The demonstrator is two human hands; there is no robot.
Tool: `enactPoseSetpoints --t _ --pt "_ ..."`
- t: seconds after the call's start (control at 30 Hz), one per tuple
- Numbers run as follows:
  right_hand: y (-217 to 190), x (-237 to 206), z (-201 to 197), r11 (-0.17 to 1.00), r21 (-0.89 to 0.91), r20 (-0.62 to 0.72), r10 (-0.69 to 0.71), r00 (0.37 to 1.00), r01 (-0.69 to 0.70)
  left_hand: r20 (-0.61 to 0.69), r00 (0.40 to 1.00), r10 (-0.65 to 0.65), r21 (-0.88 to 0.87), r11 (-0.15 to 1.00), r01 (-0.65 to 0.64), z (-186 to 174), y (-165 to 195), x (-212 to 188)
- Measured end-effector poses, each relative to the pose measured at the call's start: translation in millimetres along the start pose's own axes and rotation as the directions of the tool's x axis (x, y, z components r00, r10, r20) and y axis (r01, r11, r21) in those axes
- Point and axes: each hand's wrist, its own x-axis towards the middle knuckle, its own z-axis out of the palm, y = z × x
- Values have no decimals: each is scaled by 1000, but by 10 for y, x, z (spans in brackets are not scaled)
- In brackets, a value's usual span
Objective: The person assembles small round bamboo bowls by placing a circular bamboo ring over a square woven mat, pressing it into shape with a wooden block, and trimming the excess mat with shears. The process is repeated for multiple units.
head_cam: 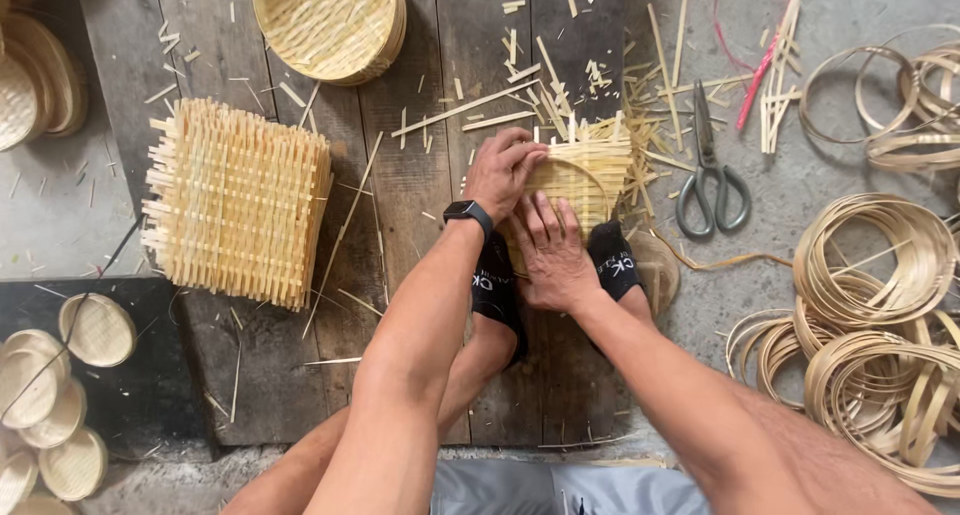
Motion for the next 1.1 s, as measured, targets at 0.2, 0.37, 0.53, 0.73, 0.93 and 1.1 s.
enactPoseSetpoints --t 0.2,0.37,0.53,0.73,0.93,1.1 --pt "793 258 -194 951 302 -271 157 950 -71 108 994 -23 19 1000 21 -68 52 -4" --pt "1049 546 226 715 574 89 430 898 -399 117 976 -185 -180 962 204 8 -9 62" --pt "1313 652 499 587 627 297 429 853 -513 200 909 -365 -371 831 415 154 -187 210" --pt "1261 504 287 655 658 -33 520 854 -373 222 913 -342 -459 790 407 113 -173 204" --pt "2054 -501 -1315 778 300 176 523 834 -552 386 906 -173 -271 918 291 -375 441 23" --pt "2288 -1400 -2208 750 -38 318 635 703 -660 82 976 203 -59 978 -199 -483 1133 -463"
